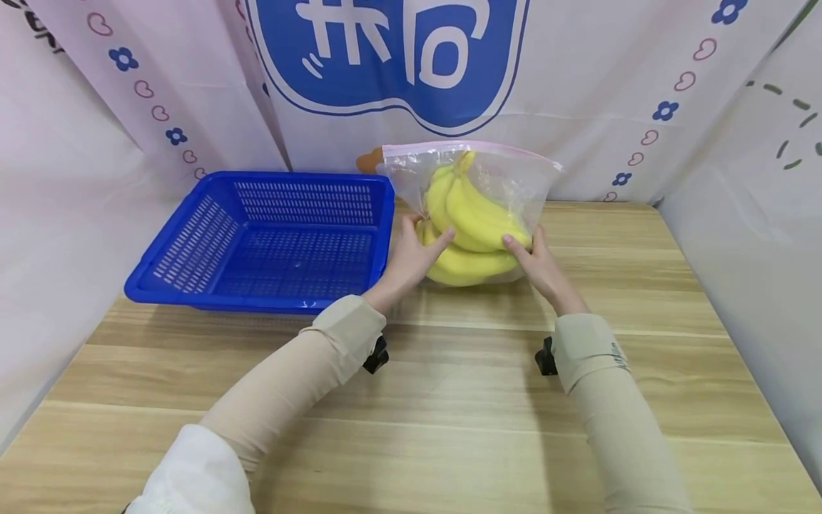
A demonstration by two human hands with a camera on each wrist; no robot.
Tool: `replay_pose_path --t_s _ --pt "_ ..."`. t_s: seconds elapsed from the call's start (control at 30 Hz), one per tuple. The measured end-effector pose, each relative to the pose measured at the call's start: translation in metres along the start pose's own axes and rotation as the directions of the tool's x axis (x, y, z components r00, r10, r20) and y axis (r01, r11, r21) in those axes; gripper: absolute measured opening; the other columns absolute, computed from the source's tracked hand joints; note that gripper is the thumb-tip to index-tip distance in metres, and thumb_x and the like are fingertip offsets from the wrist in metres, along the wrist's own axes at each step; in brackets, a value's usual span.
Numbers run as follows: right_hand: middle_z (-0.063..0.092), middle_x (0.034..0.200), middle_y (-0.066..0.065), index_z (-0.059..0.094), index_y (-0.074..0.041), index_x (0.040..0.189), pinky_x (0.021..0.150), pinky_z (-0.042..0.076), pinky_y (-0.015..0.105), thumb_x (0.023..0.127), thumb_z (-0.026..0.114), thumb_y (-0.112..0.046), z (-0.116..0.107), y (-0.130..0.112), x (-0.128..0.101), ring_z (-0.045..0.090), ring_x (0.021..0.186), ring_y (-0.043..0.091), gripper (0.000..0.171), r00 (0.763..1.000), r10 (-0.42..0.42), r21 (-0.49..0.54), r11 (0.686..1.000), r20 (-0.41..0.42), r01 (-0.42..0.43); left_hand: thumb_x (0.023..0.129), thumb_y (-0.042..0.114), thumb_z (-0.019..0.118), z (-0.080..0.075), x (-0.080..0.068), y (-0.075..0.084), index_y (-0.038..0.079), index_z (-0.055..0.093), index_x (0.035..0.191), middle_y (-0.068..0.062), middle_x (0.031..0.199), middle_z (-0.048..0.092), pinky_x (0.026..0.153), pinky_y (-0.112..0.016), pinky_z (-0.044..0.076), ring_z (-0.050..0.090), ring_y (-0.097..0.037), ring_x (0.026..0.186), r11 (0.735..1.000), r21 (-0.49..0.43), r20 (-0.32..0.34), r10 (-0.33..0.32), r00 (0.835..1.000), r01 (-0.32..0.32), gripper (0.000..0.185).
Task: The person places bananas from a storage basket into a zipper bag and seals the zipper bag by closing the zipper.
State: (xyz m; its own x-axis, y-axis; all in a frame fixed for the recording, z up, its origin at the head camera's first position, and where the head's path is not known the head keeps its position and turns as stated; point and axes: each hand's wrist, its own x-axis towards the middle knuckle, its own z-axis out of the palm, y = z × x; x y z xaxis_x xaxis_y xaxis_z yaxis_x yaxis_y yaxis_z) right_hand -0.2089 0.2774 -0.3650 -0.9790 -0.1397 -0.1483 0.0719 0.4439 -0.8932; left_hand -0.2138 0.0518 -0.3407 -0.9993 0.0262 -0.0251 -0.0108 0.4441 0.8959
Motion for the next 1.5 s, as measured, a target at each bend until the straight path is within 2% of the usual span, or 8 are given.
replay_pose_path --t_s 0.2,0.47,0.6,0.73,0.9,1.13,1.33,1.5 --pt "0.002 0.159 0.023 -0.011 -0.017 0.153 0.117 0.017 0.058 0.099 0.035 -0.049 0.003 0.002 0.001 0.011 0.146 0.041 0.077 1.000 0.006 0.025 1.000 -0.023 -0.005 0.079 0.023 0.068 0.003 0.000 -0.005 0.018 0.032 0.145 -0.014 0.148 0.033 0.116 -0.046 0.026 0.028 -0.032 0.139 0.994 0.107 -0.006 0.007 1.000 -0.007 0.076" --pt "0.002 0.158 0.029 -0.020 -0.021 0.151 0.116 0.010 0.063 0.095 0.040 -0.057 0.005 -0.002 -0.002 0.007 0.146 0.046 0.090 0.997 0.077 -0.034 0.996 -0.022 -0.078 0.079 0.024 0.067 0.006 0.001 -0.009 0.033 0.029 0.148 -0.023 0.153 0.014 0.109 -0.057 0.032 0.025 -0.043 0.139 0.995 0.090 -0.010 -0.036 0.999 0.037 0.079" --pt "0.009 0.155 0.033 -0.020 -0.021 0.151 0.116 0.013 0.063 0.094 0.040 -0.059 0.008 -0.003 -0.001 0.012 0.144 0.048 0.090 0.996 0.087 -0.047 0.995 -0.033 -0.089 0.081 0.027 0.065 0.007 0.002 -0.008 0.036 0.025 0.149 -0.026 0.152 0.019 0.109 -0.055 0.033 0.026 -0.042 0.140 0.989 0.135 -0.016 -0.055 0.998 0.057 0.080" --pt "0.012 0.156 0.031 -0.016 -0.019 0.152 0.117 0.013 0.061 0.096 0.040 -0.054 0.012 -0.009 -0.003 0.014 0.145 0.046 0.087 0.996 0.072 -0.004 0.997 -0.053 -0.072 0.082 0.029 0.063 0.007 0.002 -0.008 0.036 0.023 0.150 -0.023 0.148 0.028 0.109 -0.053 0.034 0.029 -0.039 0.138 0.984 0.165 -0.013 -0.062 0.998 0.063 0.079" --pt "0.001 0.160 0.021 -0.017 -0.020 0.152 0.117 0.007 0.061 0.096 0.042 -0.055 0.016 -0.009 0.000 0.004 0.148 0.041 0.088 0.993 0.051 0.054 0.997 -0.105 -0.046 0.085 0.031 0.063 0.007 0.001 -0.009 0.033 0.021 0.152 -0.022 0.147 0.030 0.110 -0.053 0.032 0.028 -0.039 0.138 0.988 0.143 -0.014 -0.065 0.998 0.066 0.079" --pt "-0.008 0.161 0.014 -0.013 -0.023 0.153 0.117 0.003 0.062 0.094 0.044 -0.057 0.025 -0.008 0.007 -0.003 0.149 0.037 0.089 0.972 0.078 0.115 0.992 -0.221 -0.054 0.086 0.039 0.064 0.008 0.001 -0.010 0.017 0.022 0.150 -0.020 0.144 0.036 0.114 -0.048 0.027 0.030 -0.038 0.138 0.982 0.157 -0.012 -0.107 0.994 0.108 0.079" --pt "-0.001 0.161 0.018 -0.009 -0.021 0.152 0.118 0.006 0.059 0.095 0.043 -0.053 0.028 -0.009 0.008 0.003 0.148 0.038 0.084 0.956 0.075 0.131 0.991 -0.283 -0.039 0.086 0.047 0.063 0.012 0.000 -0.010 0.013 0.031 0.144 -0.019 0.139 0.041 0.109 -0.046 0.032 0.039 -0.036 0.130 0.970 0.203 -0.021 -0.135 0.991 0.137 0.074" --pt "0.008 0.160 0.018 0.001 -0.017 0.152 0.119 0.010 0.056 0.096 0.044 -0.051 0.026 -0.010 0.008 0.010 0.148 0.035 0.078 0.947 0.061 0.133 0.991 -0.316 -0.020 0.086 0.050 0.061 0.014 -0.001 -0.010 0.015 0.034 0.142 -0.021 0.137 0.041 0.107 -0.046 0.034 0.040 -0.036 0.128 0.973 0.172 0.004 -0.159 0.987 0.156 0.072"
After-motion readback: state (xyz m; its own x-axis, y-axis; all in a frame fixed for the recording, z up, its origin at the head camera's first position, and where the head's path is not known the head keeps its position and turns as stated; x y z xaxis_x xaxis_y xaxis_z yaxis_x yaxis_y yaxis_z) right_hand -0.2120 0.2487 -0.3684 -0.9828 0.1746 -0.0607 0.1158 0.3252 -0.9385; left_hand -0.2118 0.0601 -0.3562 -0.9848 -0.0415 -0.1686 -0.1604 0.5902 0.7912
